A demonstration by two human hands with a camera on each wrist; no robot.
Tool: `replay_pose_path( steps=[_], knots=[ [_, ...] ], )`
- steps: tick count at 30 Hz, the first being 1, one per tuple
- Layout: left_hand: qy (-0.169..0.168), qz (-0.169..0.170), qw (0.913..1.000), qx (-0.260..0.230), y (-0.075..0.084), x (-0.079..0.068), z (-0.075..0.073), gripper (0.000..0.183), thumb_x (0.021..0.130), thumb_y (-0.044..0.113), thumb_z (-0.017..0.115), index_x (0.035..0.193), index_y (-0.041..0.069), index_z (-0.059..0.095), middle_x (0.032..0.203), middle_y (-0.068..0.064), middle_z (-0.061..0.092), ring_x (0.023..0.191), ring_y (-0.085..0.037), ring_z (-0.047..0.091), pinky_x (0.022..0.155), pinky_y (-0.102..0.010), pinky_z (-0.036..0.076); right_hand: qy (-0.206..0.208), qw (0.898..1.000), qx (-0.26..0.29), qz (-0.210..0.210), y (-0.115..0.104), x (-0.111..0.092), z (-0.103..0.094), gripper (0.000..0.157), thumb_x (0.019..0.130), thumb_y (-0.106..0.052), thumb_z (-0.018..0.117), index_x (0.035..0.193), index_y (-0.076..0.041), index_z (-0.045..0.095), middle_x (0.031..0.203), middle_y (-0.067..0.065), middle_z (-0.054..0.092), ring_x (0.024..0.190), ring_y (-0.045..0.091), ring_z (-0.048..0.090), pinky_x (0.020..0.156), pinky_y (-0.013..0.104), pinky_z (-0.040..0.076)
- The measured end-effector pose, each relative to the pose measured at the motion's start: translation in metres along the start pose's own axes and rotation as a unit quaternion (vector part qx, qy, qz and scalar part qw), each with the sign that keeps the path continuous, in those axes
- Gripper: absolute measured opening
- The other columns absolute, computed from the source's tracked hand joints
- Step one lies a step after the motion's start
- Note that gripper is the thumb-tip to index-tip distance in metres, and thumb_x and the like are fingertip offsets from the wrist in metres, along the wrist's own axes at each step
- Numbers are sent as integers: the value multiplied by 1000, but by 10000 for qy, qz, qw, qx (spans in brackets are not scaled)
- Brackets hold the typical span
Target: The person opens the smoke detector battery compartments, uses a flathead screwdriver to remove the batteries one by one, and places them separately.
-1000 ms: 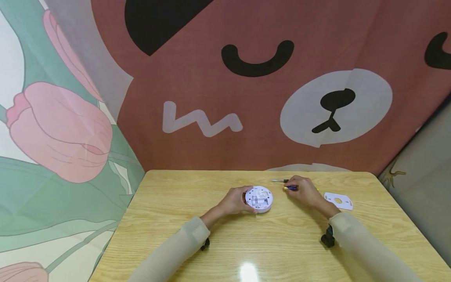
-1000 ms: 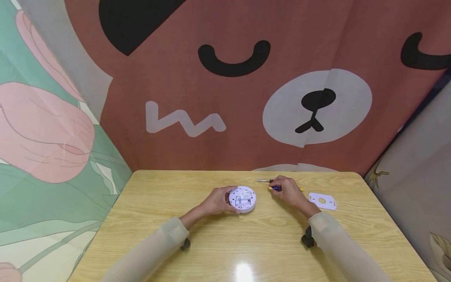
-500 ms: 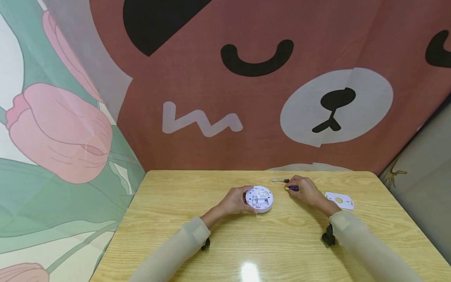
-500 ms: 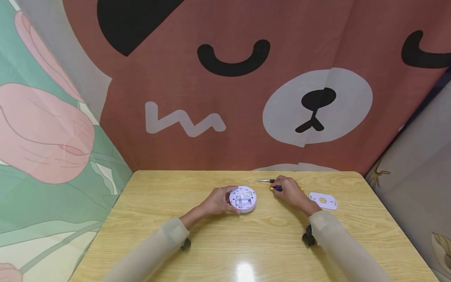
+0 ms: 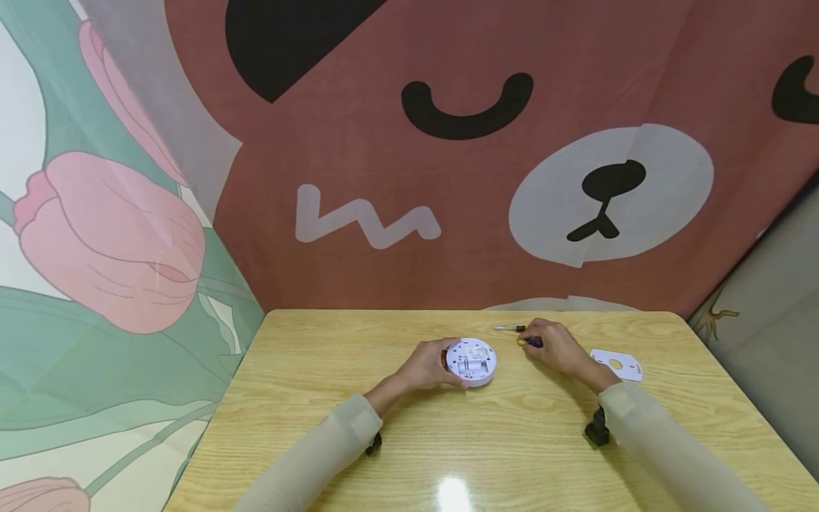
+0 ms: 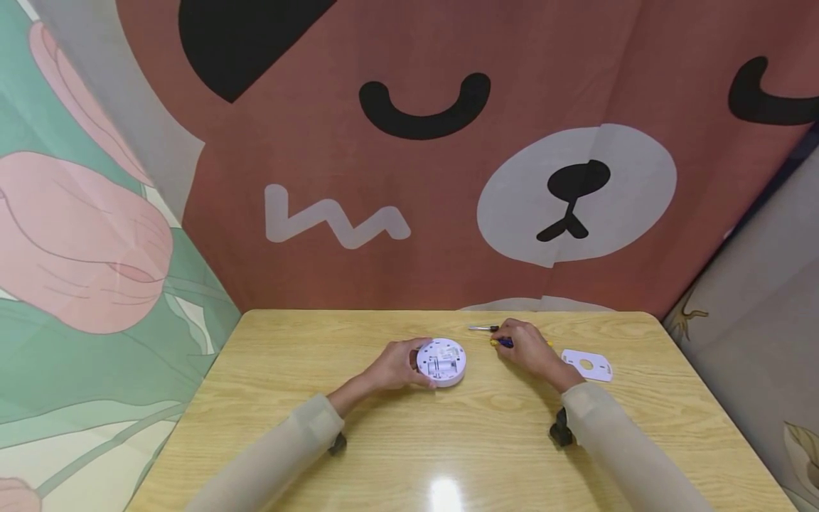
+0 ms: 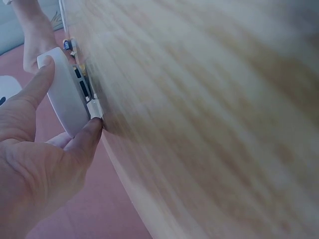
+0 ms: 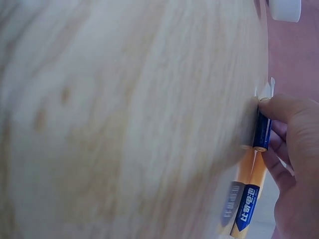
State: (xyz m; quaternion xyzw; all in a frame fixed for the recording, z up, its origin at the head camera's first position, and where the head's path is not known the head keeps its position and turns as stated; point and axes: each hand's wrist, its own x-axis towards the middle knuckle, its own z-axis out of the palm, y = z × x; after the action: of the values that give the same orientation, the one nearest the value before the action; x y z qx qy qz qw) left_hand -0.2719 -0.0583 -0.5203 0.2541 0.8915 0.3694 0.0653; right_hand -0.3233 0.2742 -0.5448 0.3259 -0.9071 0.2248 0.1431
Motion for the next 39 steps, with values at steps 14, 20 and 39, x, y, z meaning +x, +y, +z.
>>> replay_pose_path(
  steps=[14,20,39],
  knots=[
    [15,44,10000,70,0,0,1,97,73,29,101,153,1,54,150,-14,61,139,-27,58,118,-37,45,-138,9996,-259,5,-13,-7,-21,32,84,-10,90,114,-3,80,112,11,73,94,26,71,76,46,62],
    [57,5,9999,83,0,0,1,97,72,28,101,152,0,54,150,-15,61,140,-28,57,118,-38,45,-261,9989,-190,341,-12,-14,-38,45,85,-12,89,126,2,74,125,22,70,107,38,70,84,54,61],
    [44,12,10000,70,0,0,0,97,72,30,101,152,1,54,150,-15,61,139,-27,57,118,-38,45,-541,9957,-163,731,-2,-38,-74,53,90,-20,87,134,5,68,134,28,65,118,49,64,90,64,57]
  ],
)
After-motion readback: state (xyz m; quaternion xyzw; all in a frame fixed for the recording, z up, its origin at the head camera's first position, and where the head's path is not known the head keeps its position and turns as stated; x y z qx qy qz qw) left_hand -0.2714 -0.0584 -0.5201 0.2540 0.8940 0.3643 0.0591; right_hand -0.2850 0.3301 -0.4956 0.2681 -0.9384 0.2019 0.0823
